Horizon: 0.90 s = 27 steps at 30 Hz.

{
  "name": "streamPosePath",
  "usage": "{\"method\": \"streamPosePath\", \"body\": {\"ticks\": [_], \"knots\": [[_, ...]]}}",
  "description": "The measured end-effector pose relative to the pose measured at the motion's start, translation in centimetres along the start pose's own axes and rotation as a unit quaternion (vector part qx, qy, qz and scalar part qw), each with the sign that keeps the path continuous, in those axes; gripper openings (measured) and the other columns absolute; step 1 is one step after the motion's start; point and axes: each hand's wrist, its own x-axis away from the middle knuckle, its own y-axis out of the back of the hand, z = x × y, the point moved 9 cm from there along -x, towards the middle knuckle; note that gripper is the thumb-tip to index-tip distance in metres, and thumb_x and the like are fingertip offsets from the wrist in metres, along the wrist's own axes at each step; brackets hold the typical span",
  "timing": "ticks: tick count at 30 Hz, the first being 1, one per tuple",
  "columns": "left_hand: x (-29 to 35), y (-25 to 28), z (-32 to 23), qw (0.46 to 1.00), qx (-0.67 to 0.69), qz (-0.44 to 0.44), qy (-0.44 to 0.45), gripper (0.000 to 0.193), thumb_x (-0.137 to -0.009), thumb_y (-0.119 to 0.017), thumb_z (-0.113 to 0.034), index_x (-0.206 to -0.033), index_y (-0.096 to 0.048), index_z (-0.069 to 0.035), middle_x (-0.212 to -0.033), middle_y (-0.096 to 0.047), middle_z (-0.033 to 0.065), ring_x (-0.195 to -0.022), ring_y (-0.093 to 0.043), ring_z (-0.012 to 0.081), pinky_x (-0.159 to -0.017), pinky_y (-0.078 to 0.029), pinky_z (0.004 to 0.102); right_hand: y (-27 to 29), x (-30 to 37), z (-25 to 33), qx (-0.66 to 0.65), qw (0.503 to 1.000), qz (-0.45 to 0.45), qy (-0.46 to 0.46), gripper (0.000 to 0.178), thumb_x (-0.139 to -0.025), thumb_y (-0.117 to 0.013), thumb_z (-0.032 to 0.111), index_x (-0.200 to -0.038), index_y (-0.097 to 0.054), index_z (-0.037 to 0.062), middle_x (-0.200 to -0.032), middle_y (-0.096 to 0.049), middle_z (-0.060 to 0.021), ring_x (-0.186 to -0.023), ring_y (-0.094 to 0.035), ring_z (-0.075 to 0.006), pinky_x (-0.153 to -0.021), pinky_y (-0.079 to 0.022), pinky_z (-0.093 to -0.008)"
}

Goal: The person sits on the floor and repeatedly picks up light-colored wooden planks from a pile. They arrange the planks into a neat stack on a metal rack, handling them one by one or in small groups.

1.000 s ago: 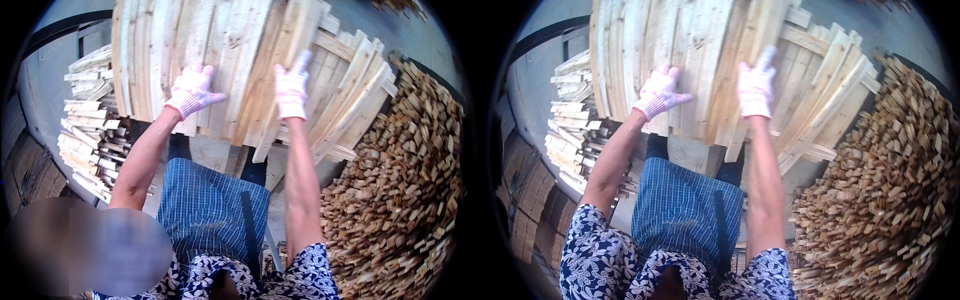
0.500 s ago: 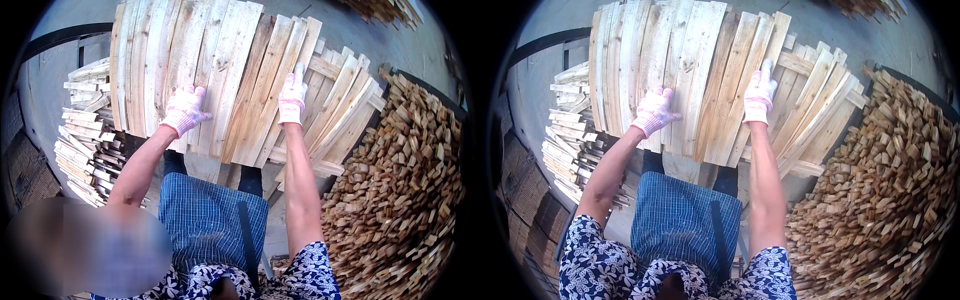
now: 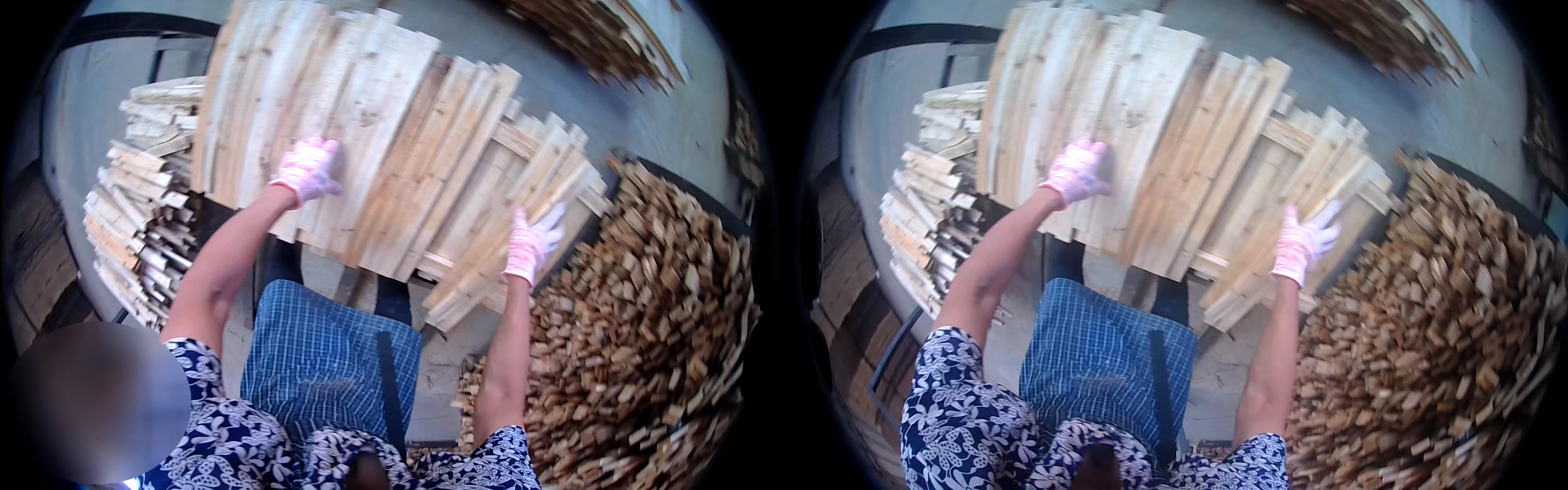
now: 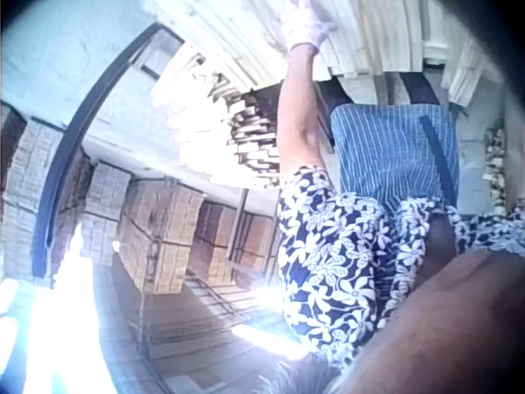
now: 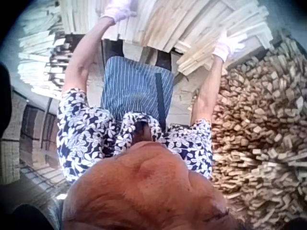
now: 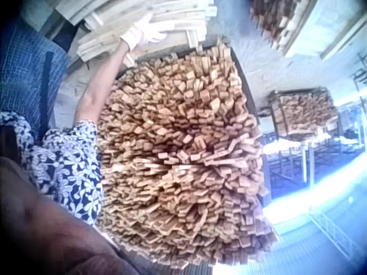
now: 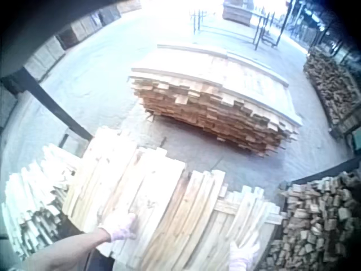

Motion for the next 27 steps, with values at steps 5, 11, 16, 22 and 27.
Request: {"method": "streamPosePath", "body": {"ticks": [5,11,16,22,27], "knots": [[0.0,0.4,-2.3,0.997,-0.075,-0.007,0.026,0.067,-0.077,-0.081,-0.037,-0.129,-0.052,-0.007,-0.128,-0.055,0.0220,-0.119,-0.056,0.0412,-0.098,-0.050,0.0499,-5.7,2.0,-5.1,-0.117,0.983,0.108,-0.085,0.110,-0.083,-0.077,0.047,-0.163,-0.006,0.0204,-0.153,-0.028,-0.0344,-0.138,-0.038,-0.0511,-0.107,-0.041,-0.0555],[4.1,-2.1,-23.2,0.954,0.139,-0.065,-0.258,0.052,-0.087,-0.070,-0.035,-0.127,-0.055,-0.006,-0.118,-0.060,0.0203,-0.111,-0.062,0.0390,-0.094,-0.052,0.0486,-5.5,-0.8,-9.9,-0.349,0.930,0.114,0.015,0.099,-0.086,-0.074,0.020,-0.162,-0.011,0.0106,-0.150,-0.042,-0.0288,-0.131,-0.051,-0.0391,-0.111,-0.040,-0.0411],[-1.7,-13.4,-30.8,0.928,0.368,0.024,-0.047,0.088,-0.084,-0.073,-0.036,-0.153,-0.029,-0.005,-0.150,-0.039,0.0318,-0.134,-0.047,0.0473,-0.108,-0.045,0.0456,-3.1,-2.6,-11.8,-0.436,0.888,0.144,0.016,0.092,-0.089,-0.071,0.010,-0.161,-0.013,0.0036,-0.154,-0.040,-0.0204,-0.133,-0.048,-0.0291,-0.114,-0.036,-0.0348],[-1.7,-14.8,-32.7,0.876,0.477,0.057,-0.040,0.096,-0.081,-0.077,-0.034,-0.155,-0.024,-0.003,-0.126,-0.061,0.0273,-0.117,-0.061,0.0402,-0.104,-0.047,0.0402,-5.4,-3.9,-14.0,-0.144,0.980,0.140,-0.006,0.089,-0.096,-0.063,0.032,-0.163,-0.007,0.0140,-0.154,-0.035,-0.0323,-0.131,-0.049,-0.0473,-0.112,-0.040,-0.0464],[-1.6,-13.8,-35.9,0.934,0.356,-0.004,0.007,0.090,-0.083,-0.071,-0.032,-0.155,-0.025,-0.005,-0.145,-0.047,0.0300,-0.137,-0.047,0.0383,-0.113,-0.041,0.0400,-7.1,-4.2,-14.0,-0.052,0.980,0.184,-0.052,0.091,-0.100,-0.053,0.044,-0.162,0.010,0.0231,-0.154,-0.030,-0.0375,-0.124,-0.055,-0.0533,-0.105,-0.045,-0.0575]]}}
